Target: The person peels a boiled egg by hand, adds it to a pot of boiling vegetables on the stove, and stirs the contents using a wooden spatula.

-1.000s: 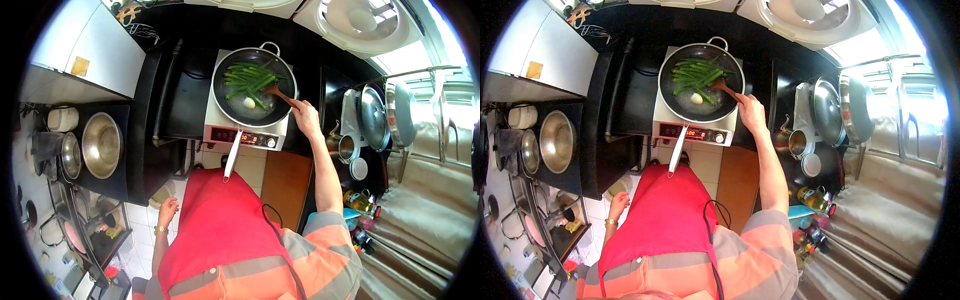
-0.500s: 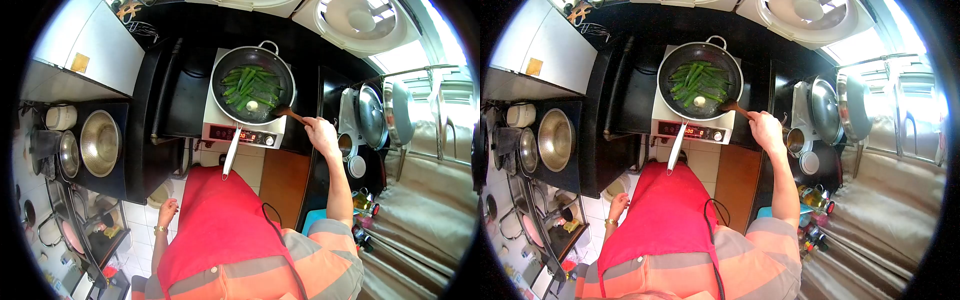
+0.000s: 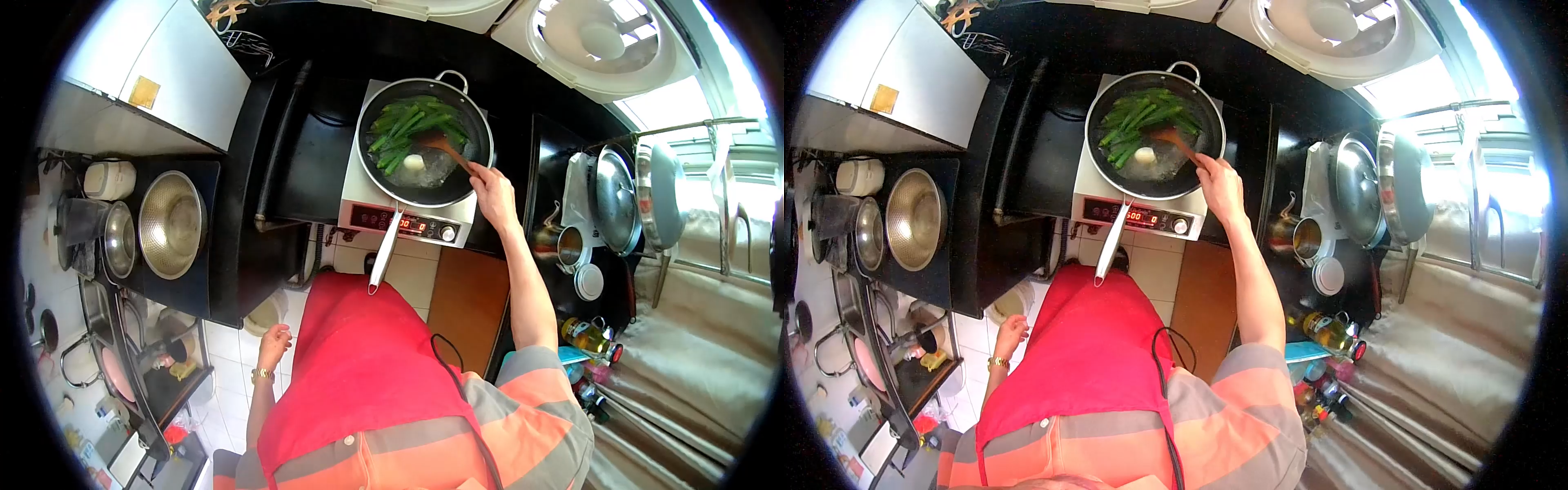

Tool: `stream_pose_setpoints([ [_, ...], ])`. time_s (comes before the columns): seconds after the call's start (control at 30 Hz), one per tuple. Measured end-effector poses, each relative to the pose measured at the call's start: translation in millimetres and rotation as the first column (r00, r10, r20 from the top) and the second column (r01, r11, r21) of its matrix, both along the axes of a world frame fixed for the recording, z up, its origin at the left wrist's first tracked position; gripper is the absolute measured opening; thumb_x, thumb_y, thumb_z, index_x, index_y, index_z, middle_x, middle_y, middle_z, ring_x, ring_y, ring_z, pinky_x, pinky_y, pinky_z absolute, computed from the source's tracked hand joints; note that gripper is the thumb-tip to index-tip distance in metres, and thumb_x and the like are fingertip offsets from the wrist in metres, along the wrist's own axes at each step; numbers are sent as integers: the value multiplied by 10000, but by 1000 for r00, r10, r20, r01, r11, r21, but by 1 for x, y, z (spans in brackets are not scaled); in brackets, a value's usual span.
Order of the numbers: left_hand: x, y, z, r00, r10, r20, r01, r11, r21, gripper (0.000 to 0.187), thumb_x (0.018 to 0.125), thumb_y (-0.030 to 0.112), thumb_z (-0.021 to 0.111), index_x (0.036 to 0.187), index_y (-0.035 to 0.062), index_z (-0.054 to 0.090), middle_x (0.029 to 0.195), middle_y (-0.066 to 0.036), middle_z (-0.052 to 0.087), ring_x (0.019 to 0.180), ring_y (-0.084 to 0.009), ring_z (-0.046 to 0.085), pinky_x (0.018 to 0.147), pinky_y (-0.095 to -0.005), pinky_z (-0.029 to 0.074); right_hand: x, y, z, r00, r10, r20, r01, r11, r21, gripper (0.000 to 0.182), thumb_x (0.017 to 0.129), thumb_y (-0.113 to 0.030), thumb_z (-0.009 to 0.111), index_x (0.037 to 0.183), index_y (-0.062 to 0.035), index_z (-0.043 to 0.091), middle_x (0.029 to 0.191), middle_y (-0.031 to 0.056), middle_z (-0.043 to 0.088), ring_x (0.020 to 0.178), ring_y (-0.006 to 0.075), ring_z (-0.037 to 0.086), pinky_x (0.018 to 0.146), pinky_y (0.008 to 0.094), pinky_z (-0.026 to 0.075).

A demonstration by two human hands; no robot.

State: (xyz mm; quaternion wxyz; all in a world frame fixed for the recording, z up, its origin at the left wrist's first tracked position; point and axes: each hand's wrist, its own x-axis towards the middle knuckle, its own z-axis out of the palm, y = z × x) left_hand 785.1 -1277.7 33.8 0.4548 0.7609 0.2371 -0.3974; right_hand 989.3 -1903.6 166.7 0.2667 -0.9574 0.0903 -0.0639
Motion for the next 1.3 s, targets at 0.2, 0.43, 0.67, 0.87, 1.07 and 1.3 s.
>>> stream_pose_setpoints([
  [0.2, -17, 1, -2, 998, 67, -12, -67, 997, -25, 287, 992, 204, 658, 1239, 60, 649, 952, -51, 714, 789, -142, 682, 687, -292, 551, 44, 15, 13, 998, 51, 23, -52, 998, 33, 333, 953, -188, 643, 1257, -87, 735, 1020, 214, 715, 986, 409, 697, 868, 473, 547],
  [0.43, -20, -5, -2, 995, 92, -36, -93, 996, -10, 270, 985, 214, 653, 1216, 75, 660, 956, -56, 723, 784, -153, 698, 687, -305, 546, 63, 30, 5, 992, 105, -65, -107, 994, -20, 335, 966, -199, 625, 1273, -113, 725, 1064, 224, 712, 1041, 420, 689, 918, 493, 548],
  [0.67, -24, 1, -2, 987, 151, -45, -153, 987, -51, 258, 988, 201, 644, 1217, 83, 664, 954, -46, 720, 781, -147, 697, 680, -302, 544, 61, 8, 8, 999, 16, -40, -16, 1000, 9, 362, 965, -228, 604, 1282, -97, 721, 1132, 253, 716, 1071, 443, 685, 952, 504, 540],
  [0.87, -26, 7, -12, 983, 166, -77, -170, 985, -41, 236, 999, 172, 626, 1217, 90, 666, 956, -44, 718, 778, -149, 695, 684, -308, 546, 48, -4, -13, 990, -38, -133, 42, 999, 27, 375, 982, -254, 572, 1278, -77, 719, 1131, 260, 728, 1088, 441, 689, 970, 501, 537],
  [1.07, -28, 13, -20, 979, 191, -68, -193, 981, -26, 241, 1010, 202, 650, 1219, 82, 666, 926, -50, 732, 741, -138, 701, 632, -289, 545, 21, -22, -1, 970, -226, -90, 240, 950, 200, 376, 987, -278, 599, 1269, -62, 724, 1090, 234, 752, 1062, 371, 733, 928, 418, 553],
  [1.3, -26, 20, -27, 976, 203, -84, -208, 976, -58, 244, 1009, 198, 647, 1218, 74, 666, 939, -50, 734, 740, -138, 699, 644, -288, 545, -8, 1, -2, 839, -361, -407, 509, 784, 355, 382, 1011, -255, 585, 1292, -25, 704, 1007, 206, 769, 896, 254, 744, 839, 376, 555],
])
